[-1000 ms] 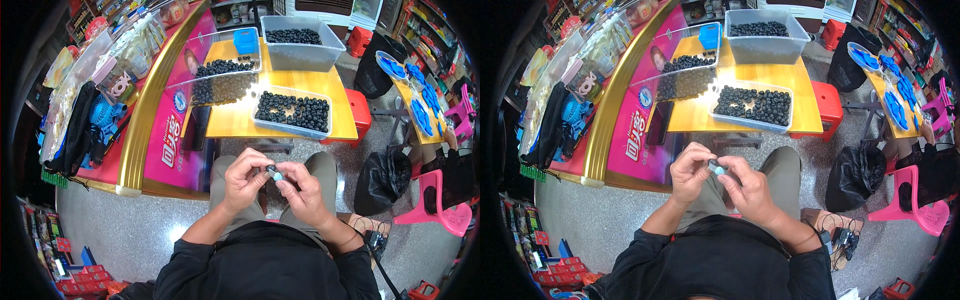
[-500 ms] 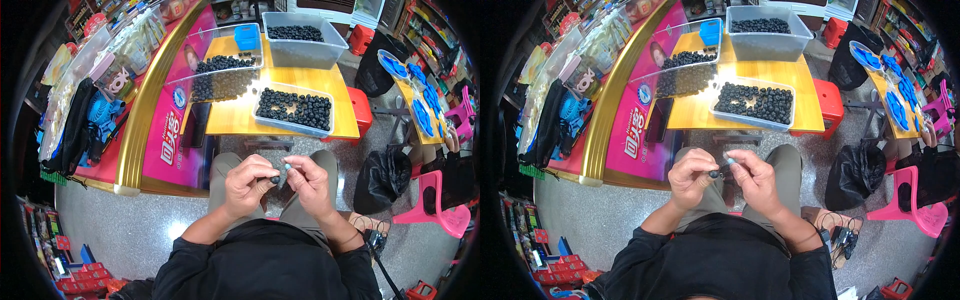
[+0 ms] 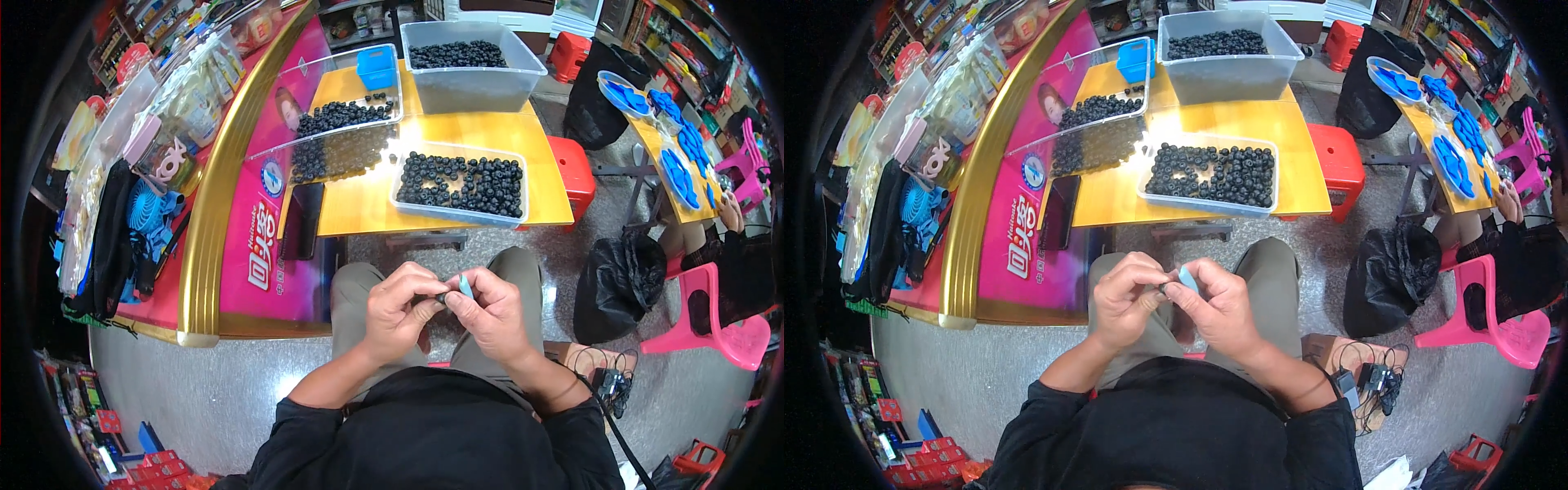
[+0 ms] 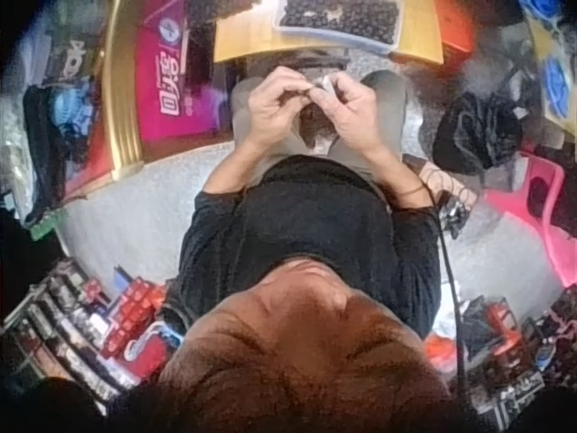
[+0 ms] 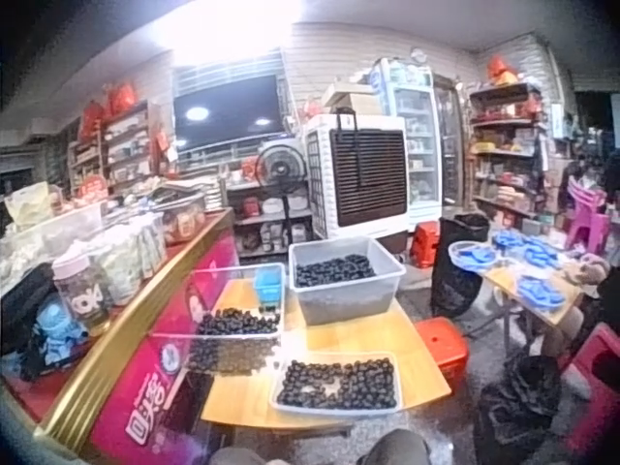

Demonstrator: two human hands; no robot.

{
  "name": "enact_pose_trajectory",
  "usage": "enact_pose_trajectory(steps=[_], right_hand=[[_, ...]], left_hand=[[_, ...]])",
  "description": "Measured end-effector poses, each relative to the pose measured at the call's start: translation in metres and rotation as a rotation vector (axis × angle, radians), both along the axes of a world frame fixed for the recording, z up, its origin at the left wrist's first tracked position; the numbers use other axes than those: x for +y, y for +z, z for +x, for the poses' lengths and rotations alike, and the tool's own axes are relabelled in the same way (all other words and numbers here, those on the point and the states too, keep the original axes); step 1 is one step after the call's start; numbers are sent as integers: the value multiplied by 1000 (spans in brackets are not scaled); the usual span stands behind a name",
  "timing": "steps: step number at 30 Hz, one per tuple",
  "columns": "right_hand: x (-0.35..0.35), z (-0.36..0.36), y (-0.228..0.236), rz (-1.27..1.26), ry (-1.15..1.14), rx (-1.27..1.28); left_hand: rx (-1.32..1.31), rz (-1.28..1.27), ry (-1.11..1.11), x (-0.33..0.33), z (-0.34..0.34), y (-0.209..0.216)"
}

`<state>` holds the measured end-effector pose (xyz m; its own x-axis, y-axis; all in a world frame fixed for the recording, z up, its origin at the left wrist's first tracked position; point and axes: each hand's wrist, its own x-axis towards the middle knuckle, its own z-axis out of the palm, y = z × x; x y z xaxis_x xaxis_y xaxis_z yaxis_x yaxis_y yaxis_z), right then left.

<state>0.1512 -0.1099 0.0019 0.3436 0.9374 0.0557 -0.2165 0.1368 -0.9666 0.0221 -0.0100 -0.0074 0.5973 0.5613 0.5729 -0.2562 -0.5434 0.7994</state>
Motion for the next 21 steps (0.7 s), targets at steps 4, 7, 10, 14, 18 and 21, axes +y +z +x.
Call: enact_pose_trajectory(steps=[4, 7, 10, 14, 18, 21], right_hand=[[1, 5, -2, -17, -44, -11], [3, 10, 0, -63, -25, -89], [5, 12, -1, 18, 22, -61], [3, 8, 0, 26, 37, -229], [4, 2, 1, 89, -39, -475], [2, 1, 3, 108, -50, -530]], left_hand=[[41, -36, -41, 6, 8, 4], [37, -72, -14, 8, 11, 2], [-46, -156, 40, 7, 14, 1], [-22, -149, 68, 8, 10, 1], [-7, -109, 89, 5, 5, 2], [-10, -96, 82, 5, 3, 3]])
